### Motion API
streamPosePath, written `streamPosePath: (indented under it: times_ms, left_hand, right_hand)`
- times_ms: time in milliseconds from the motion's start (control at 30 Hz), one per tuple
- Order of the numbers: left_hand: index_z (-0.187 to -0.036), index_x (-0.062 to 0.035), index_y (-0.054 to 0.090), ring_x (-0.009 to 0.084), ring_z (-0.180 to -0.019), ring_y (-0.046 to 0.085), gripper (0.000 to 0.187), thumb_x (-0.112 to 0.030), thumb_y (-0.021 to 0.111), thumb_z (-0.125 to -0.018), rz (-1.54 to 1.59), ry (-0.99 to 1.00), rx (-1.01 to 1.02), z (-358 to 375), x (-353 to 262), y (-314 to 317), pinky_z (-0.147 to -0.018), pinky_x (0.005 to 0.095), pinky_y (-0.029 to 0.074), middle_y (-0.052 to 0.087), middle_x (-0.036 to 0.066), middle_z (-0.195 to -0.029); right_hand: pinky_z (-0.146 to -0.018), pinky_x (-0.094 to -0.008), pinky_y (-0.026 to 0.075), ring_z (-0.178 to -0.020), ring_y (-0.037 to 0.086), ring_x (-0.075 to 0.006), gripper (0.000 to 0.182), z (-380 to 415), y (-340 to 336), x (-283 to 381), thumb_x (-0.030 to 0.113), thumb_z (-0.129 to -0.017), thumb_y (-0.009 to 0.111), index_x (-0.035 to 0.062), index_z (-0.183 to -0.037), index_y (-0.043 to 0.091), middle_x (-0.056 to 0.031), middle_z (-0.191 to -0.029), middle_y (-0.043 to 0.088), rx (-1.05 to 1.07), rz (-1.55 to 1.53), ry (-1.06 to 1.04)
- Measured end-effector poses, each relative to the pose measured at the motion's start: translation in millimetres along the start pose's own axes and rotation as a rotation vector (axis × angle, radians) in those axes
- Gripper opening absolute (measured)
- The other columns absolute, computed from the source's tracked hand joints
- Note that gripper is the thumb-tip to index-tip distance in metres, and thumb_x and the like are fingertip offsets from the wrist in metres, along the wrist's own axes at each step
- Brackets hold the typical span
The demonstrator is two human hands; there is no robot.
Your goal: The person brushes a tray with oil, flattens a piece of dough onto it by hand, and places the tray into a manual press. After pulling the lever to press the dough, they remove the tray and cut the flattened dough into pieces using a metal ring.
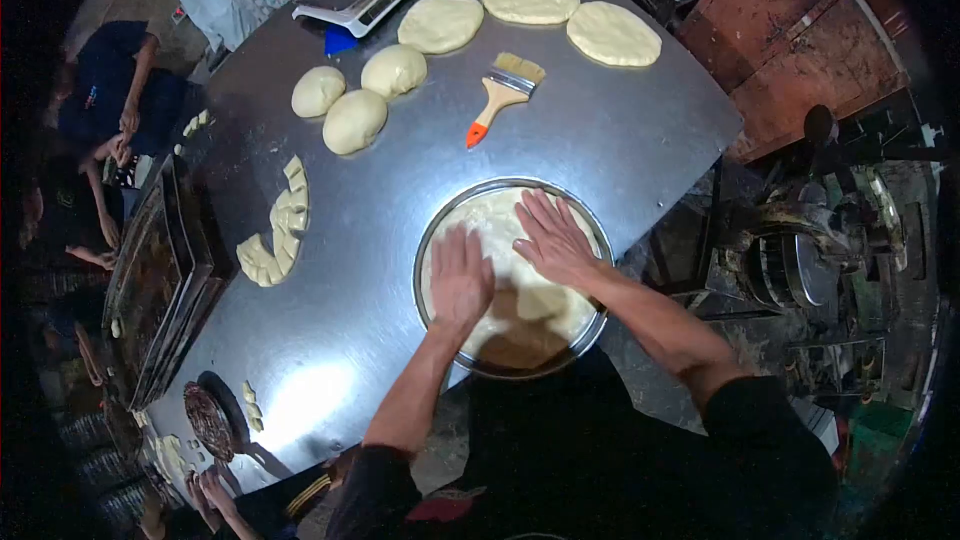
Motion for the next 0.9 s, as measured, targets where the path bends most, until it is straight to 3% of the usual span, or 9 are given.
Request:
streamPosePath:
  times_ms: [67,167,200,267,367,500,733,833,900]
  left_hand:
    - [-0.144,-0.0048,0.032,0.0328,-0.142,0.02,0.06,-0.035,0.046,-0.095,0.108,0.301,-0.238,-25,-12,3,-0.115,0.0497,0.011,0.026,0.018,-0.151]
    - [-0.143,-0.0063,0.036,0.0324,-0.142,0.019,0.056,-0.032,0.048,-0.095,0.159,0.319,-0.226,-45,-4,3,-0.116,0.0484,0.011,0.027,0.019,-0.151]
    - [-0.143,-0.0056,0.035,0.0338,-0.139,0.027,0.055,-0.032,0.048,-0.096,0.511,0.332,-0.152,-58,15,4,-0.115,0.0459,0.011,0.035,0.021,-0.146]
    - [-0.141,-0.002,0.036,0.0347,-0.132,0.039,0.057,-0.031,0.05,-0.095,1.348,-0.118,-0.266,-36,41,-60,-0.115,0.0431,0.011,0.047,0.021,-0.136]
    - [-0.139,0.0022,0.037,0.0351,-0.125,0.048,0.055,-0.025,0.052,-0.094,0.999,-0.249,-0.642,15,79,-75,-0.114,0.0457,0.01,0.056,0.021,-0.126]
    - [-0.138,0.0056,0.034,0.0391,-0.135,0.033,0.053,-0.016,0.048,-0.092,0.583,-0.412,-0.331,58,68,-3,-0.112,0.0548,0.008,0.044,0.024,-0.138]
    - [-0.143,0.0001,0.03,0.0387,-0.137,0.028,0.052,-0.01,0.04,-0.093,0.517,-0.425,-0.439,65,57,5,-0.112,0.054,0.011,0.037,0.023,-0.144]
    - [-0.143,0.0011,0.029,0.0371,-0.138,0.027,0.051,-0.023,0.037,-0.099,1.273,-0.619,-0.879,100,65,8,-0.115,0.0454,0.01,0.04,0.02,-0.143]
    - [-0.143,0.001,0.029,0.0369,-0.139,0.024,0.051,-0.024,0.035,-0.099,1.006,-0.64,-0.741,123,60,23,-0.115,0.0467,0.007,0.039,0.02,-0.144]
  right_hand:
    - [-0.116,-0.0469,0.01,-0.143,0.014,-0.0313,0.064,2,-5,1,0.044,-0.095,0.043,0.0033,-0.144,0.031,-0.0169,-0.153,0.021,-0.006,0.085,-0.058]
    - [-0.116,-0.0463,0.008,-0.144,0.012,-0.0308,0.06,-12,-27,-5,0.04,-0.097,0.04,0.0004,-0.141,0.034,-0.0184,-0.153,0.019,0.158,-0.147,0.028]
    - [-0.116,-0.0485,0.006,-0.143,0.016,-0.0309,0.057,-12,-38,3,0.039,-0.097,0.038,-0.0005,-0.138,0.039,-0.0187,-0.152,0.022,0.06,-0.165,0.093]
    - [-0.116,-0.0525,0.005,-0.142,0.019,-0.0308,0.055,-9,-44,50,0.037,-0.095,0.043,0.0008,-0.138,0.041,-0.0191,-0.15,0.026,-0.007,0.079,-0.082]
    - [-0.114,-0.0574,0.004,-0.143,0.015,-0.0255,0.069,7,11,97,0.047,-0.088,0.055,0.0102,-0.143,0.035,-0.0127,-0.152,0.025,0.056,-0.145,-0.4]
    - [-0.114,-0.0578,0.004,-0.143,0.017,-0.025,0.073,15,48,101,0.05,-0.085,0.057,0.016,-0.144,0.034,-0.0082,-0.152,0.025,0.024,-0.045,-0.48]
    - [-0.113,-0.0597,0.009,-0.142,0.019,-0.0265,0.067,52,34,78,0.045,-0.086,0.059,0.0215,-0.144,0.033,-0.0112,-0.149,0.027,0.109,-0.103,-0.787]
    - [-0.111,-0.0608,0.016,-0.14,0.022,-0.0289,0.065,41,-6,94,0.035,-0.087,0.061,0.0116,-0.141,0.036,-0.0133,-0.148,0.028,0.056,-0.116,-0.82]
    - [-0.11,-0.0604,0.018,-0.14,0.024,-0.0284,0.061,39,-24,116,0.028,-0.087,0.059,0.0037,-0.139,0.037,-0.0139,-0.147,0.031,-0.009,-0.103,-0.842]
Point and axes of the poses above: each hand's wrist, its own z-axis away from the middle knuckle, its own y-axis out of the palm, x = y × z, the point moved 5 cm from there along -z, towards the middle knuckle
